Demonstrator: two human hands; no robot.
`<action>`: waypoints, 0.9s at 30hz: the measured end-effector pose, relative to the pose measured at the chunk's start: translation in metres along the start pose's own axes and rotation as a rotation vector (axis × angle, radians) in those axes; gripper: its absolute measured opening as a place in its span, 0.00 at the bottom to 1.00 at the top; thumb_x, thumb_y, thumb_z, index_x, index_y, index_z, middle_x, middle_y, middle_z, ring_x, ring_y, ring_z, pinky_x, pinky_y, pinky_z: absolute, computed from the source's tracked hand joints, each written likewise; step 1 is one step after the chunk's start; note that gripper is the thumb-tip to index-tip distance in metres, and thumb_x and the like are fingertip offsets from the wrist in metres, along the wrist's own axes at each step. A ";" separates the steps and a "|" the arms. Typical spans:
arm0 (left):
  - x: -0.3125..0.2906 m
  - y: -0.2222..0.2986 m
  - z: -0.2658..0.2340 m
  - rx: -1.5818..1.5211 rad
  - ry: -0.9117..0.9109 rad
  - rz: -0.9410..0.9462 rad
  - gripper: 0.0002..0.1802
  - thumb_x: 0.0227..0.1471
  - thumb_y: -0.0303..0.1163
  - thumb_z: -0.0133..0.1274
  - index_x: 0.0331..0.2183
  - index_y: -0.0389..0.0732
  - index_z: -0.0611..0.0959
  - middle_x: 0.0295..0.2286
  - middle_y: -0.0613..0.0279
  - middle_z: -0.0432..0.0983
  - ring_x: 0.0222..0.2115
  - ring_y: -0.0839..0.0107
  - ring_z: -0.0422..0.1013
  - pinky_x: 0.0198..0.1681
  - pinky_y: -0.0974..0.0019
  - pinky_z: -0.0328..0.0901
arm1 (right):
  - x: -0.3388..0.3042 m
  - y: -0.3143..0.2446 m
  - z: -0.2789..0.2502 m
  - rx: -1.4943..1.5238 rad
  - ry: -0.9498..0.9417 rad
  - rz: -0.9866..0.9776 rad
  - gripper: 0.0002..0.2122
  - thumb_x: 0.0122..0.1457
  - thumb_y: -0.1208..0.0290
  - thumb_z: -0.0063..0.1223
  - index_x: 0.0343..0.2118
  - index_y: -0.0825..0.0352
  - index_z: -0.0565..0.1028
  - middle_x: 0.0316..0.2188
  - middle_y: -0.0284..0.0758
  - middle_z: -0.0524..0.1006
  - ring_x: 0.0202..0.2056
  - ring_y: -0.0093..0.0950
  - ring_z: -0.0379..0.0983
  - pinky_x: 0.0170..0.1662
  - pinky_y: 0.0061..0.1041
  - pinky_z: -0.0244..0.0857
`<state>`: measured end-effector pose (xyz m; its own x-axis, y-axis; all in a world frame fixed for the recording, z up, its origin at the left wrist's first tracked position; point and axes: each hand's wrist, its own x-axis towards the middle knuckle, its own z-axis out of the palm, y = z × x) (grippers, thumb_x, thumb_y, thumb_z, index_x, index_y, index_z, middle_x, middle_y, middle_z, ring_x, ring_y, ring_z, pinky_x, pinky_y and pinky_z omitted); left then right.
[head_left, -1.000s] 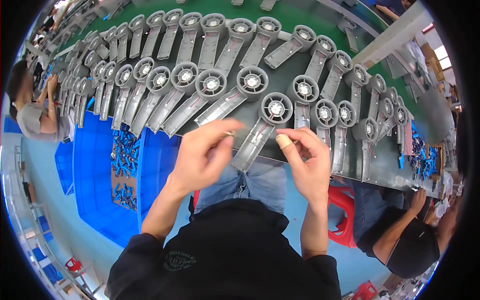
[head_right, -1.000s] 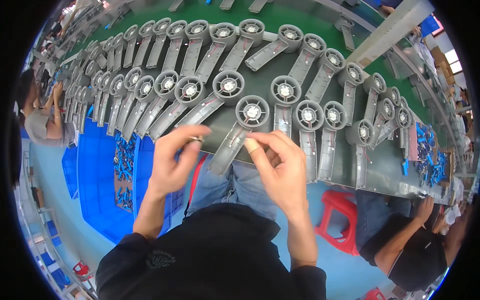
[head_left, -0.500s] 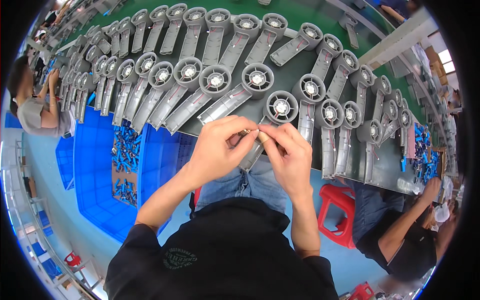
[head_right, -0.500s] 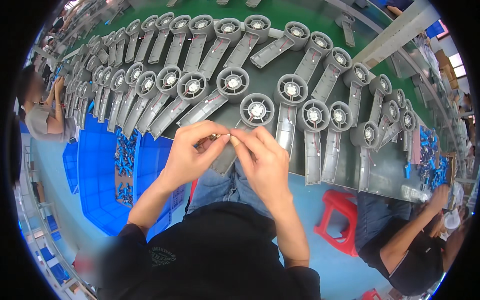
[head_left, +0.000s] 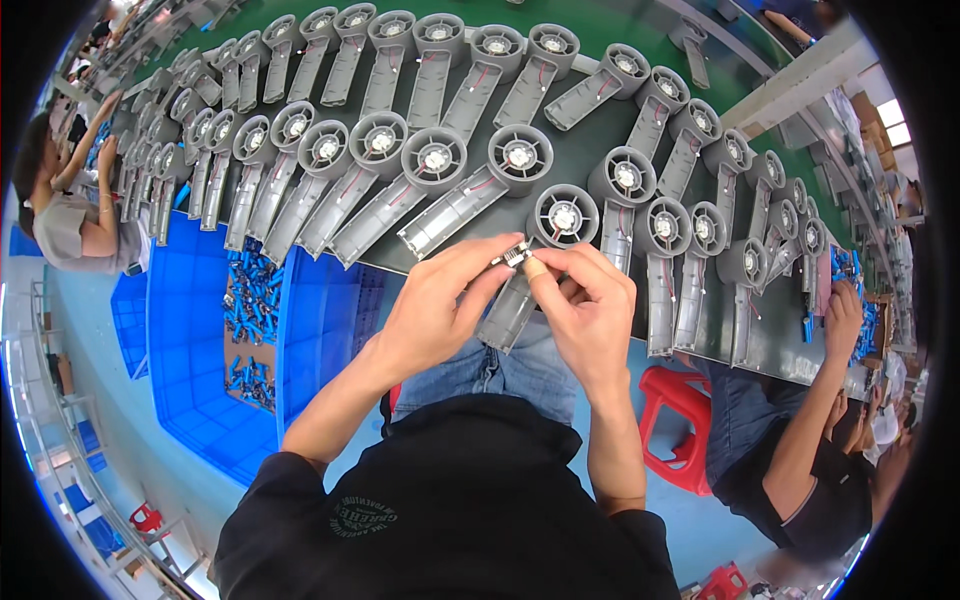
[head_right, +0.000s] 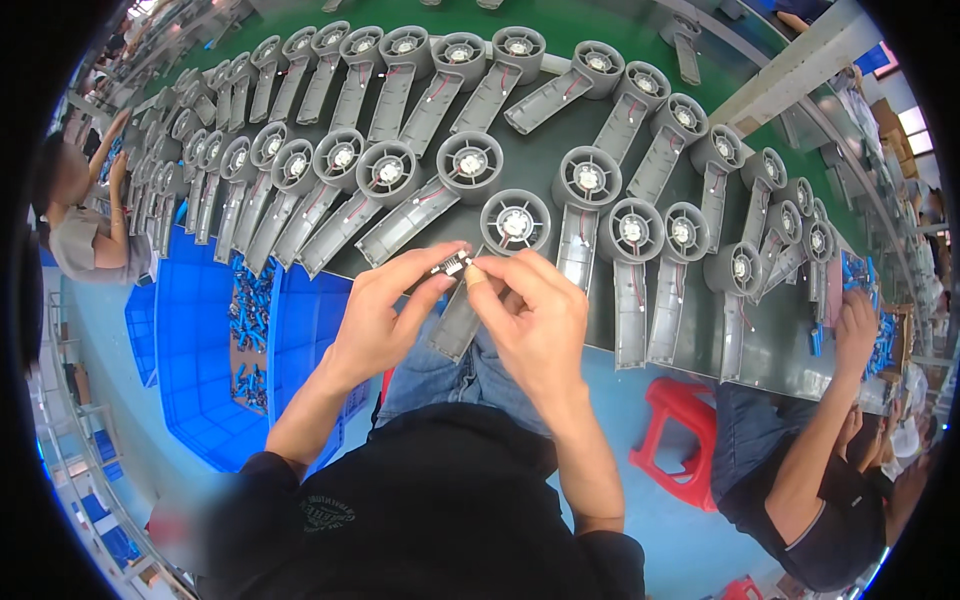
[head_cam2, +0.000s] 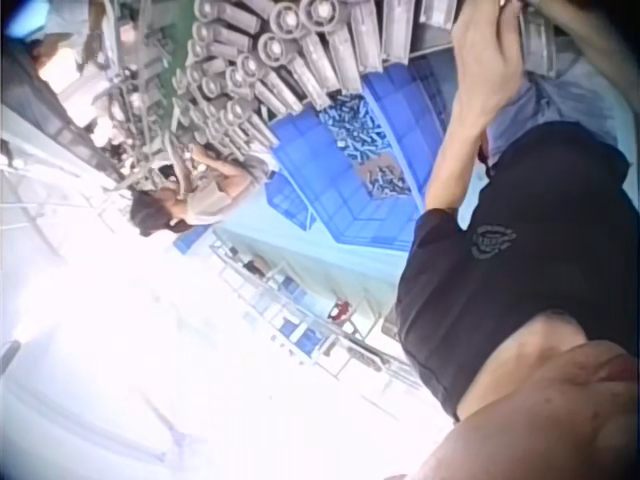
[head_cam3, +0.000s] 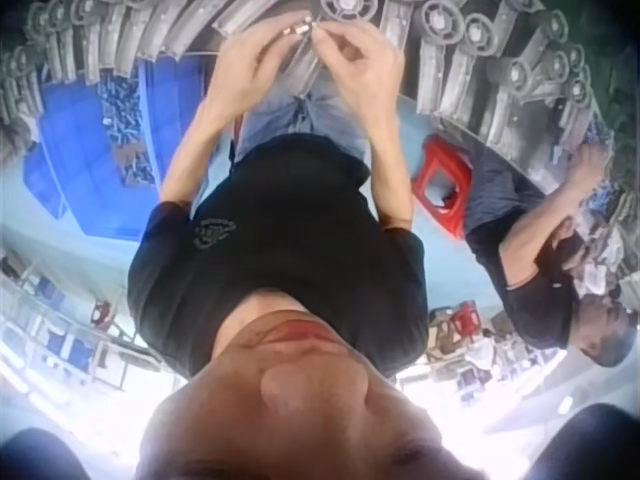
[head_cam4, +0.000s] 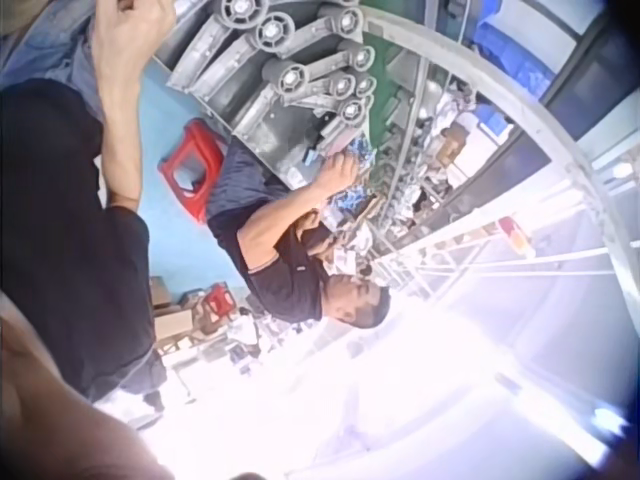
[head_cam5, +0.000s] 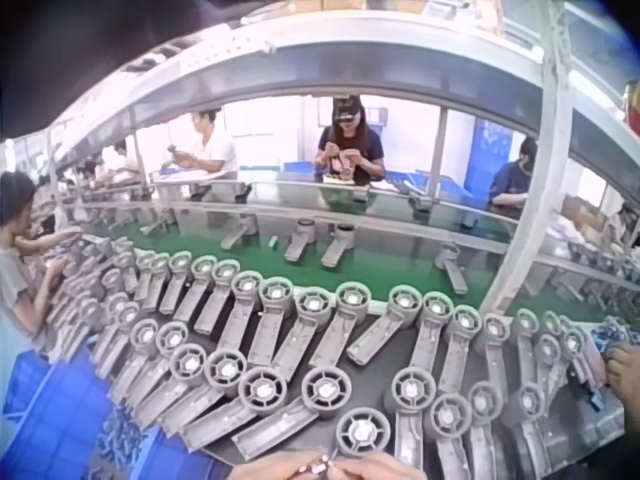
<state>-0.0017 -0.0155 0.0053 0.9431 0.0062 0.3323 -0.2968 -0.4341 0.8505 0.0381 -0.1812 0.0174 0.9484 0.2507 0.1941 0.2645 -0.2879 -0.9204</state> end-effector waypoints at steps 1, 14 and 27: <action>0.000 0.001 -0.001 -0.006 -0.010 0.013 0.18 0.55 0.21 0.51 0.49 0.34 0.78 0.36 0.51 0.79 0.32 0.62 0.76 0.37 0.66 0.69 | 0.000 0.001 0.001 -0.010 0.011 -0.023 0.05 0.52 0.82 0.60 0.32 0.73 0.80 0.22 0.29 0.73 0.18 0.12 0.63 0.20 0.13 0.54; 0.002 0.003 -0.007 0.258 -0.054 0.212 0.19 0.51 0.20 0.56 0.46 0.32 0.78 0.30 0.52 0.74 0.29 0.58 0.71 0.34 0.61 0.67 | 0.004 0.002 0.002 -0.426 -0.001 -0.340 0.05 0.49 0.81 0.63 0.30 0.70 0.80 0.21 0.31 0.74 0.19 0.18 0.70 0.21 0.18 0.63; 0.007 0.006 -0.016 0.111 -0.134 0.050 0.16 0.51 0.21 0.56 0.44 0.30 0.80 0.25 0.55 0.71 0.25 0.61 0.68 0.29 0.62 0.63 | 0.002 0.008 0.005 -0.144 0.007 -0.239 0.05 0.49 0.83 0.62 0.29 0.72 0.79 0.25 0.30 0.75 0.20 0.12 0.69 0.20 0.12 0.59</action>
<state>0.0008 -0.0033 0.0189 0.9412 -0.1348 0.3097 -0.3328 -0.5275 0.7817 0.0408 -0.1783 0.0085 0.8572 0.3211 0.4026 0.5023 -0.3495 -0.7909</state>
